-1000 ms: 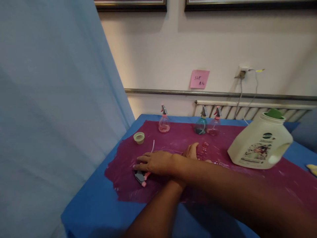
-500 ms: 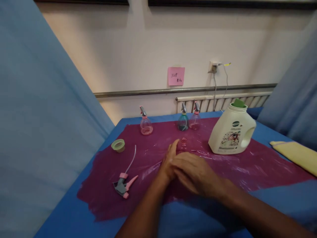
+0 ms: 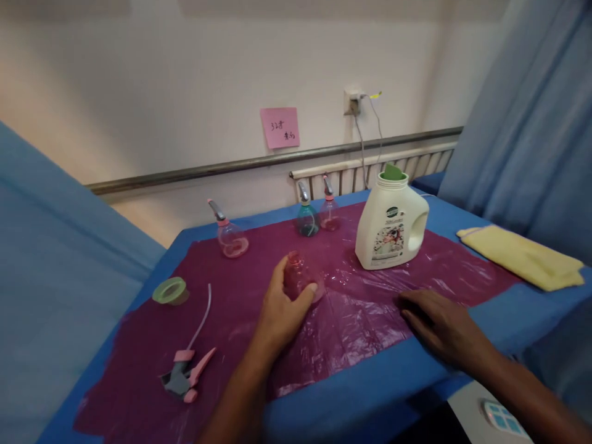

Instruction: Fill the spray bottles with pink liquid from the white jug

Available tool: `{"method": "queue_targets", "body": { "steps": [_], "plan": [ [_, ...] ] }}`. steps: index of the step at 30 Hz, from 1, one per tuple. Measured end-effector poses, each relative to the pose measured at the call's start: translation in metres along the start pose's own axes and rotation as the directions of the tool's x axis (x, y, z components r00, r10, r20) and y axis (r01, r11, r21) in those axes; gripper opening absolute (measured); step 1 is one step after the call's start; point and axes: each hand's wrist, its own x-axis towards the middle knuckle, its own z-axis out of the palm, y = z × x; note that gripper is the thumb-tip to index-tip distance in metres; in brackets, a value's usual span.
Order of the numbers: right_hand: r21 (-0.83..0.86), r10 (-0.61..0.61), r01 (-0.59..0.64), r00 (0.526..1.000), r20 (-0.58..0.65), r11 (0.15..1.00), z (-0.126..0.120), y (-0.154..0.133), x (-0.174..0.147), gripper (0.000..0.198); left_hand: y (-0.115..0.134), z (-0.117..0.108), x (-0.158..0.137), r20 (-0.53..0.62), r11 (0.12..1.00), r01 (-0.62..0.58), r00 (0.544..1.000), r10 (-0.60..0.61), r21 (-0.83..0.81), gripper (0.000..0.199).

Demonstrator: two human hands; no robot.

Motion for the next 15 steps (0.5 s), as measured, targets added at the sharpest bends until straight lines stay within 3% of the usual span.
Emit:
{"method": "queue_targets", "body": {
  "steps": [5,10,15],
  "plan": [
    [-0.010,0.004,-0.004,0.999,-0.048,1.000,-0.002,-0.009,0.004,0.026,-0.011,-0.003,0.008,-0.083,1.000,-0.018,0.996,0.019,0.012,0.087],
    [-0.025,-0.001,-0.001,0.996,-0.088,1.000,-0.005,-0.012,0.006,0.025,-0.030,0.000,0.018,-0.076,0.999,-0.045,0.996,0.046,0.014,0.088],
    [-0.036,0.023,-0.026,0.997,-0.078,0.999,-0.007,-0.011,0.005,0.027,-0.028,0.004,0.018,-0.052,0.997,-0.024,0.998,0.028,0.071,0.092]
  ]
}}
